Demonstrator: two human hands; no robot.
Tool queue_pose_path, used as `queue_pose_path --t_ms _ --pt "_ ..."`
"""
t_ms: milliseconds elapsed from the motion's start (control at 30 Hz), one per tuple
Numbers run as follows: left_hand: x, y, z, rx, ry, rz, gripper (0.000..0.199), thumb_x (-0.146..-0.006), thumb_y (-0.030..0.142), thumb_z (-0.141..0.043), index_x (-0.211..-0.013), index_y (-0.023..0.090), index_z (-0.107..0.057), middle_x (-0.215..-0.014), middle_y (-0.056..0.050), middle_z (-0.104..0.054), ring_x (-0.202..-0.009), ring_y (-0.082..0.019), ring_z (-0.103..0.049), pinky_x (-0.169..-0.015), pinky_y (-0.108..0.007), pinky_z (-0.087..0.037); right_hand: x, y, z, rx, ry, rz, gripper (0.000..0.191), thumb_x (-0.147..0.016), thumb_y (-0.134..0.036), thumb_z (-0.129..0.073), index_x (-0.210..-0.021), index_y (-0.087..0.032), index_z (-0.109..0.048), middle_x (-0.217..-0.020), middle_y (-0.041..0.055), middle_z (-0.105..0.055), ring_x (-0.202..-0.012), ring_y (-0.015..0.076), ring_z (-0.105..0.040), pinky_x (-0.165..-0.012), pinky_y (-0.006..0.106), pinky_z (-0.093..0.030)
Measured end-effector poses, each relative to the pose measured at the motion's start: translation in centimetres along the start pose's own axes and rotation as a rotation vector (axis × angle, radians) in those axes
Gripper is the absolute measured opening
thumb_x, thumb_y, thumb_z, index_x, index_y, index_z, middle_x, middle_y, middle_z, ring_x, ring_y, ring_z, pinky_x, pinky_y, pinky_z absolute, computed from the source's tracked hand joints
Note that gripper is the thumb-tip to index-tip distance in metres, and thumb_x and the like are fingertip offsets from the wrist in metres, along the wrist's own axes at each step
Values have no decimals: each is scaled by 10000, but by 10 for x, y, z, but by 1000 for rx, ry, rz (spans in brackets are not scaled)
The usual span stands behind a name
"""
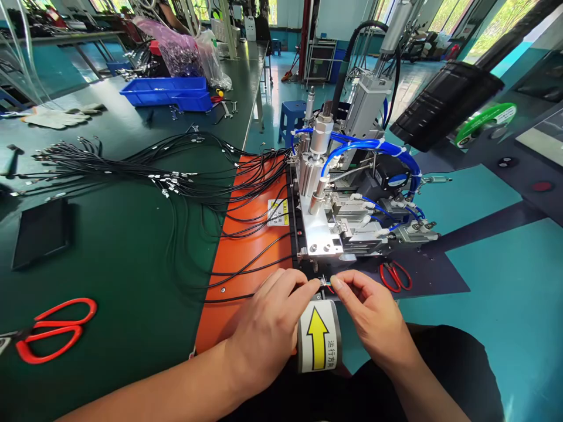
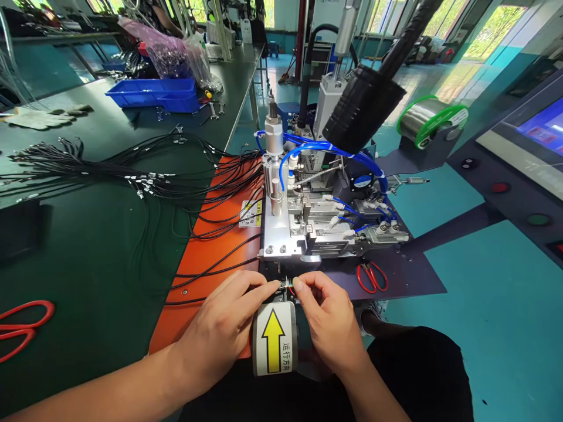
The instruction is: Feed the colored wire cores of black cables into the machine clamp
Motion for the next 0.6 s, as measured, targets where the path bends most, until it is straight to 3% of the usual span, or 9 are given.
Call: queue_pose_path --t_ms 200,600 --pt "-1 -6 -5 17 47 4 311 -898 30 -528 -1163 154 -632 -1004 -70 -575 -914 -189 -526 -794 -332 -499 -5 5 -7 -43 54 -5 399 -910 -578 -599 -952 -189 -674 -869 19 -643 -769 141 -547 -677 232 -452" --pt "-2 -7 -6 27 37 28 294 -893 42 -542 -1141 164 -644 -987 -67 -575 -894 -193 -527 -778 -340 -505 -7 10 -8 -21 73 -35 418 -891 -615 -602 -952 -208 -675 -864 16 -651 -771 152 -558 -671 254 -458"
Point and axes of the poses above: each hand's wrist, its own x-axis away from the middle knuckle, its own z-axis out of the back of the hand, y = z × x, the point moved 1 cm from there along -x, towards the middle knuckle
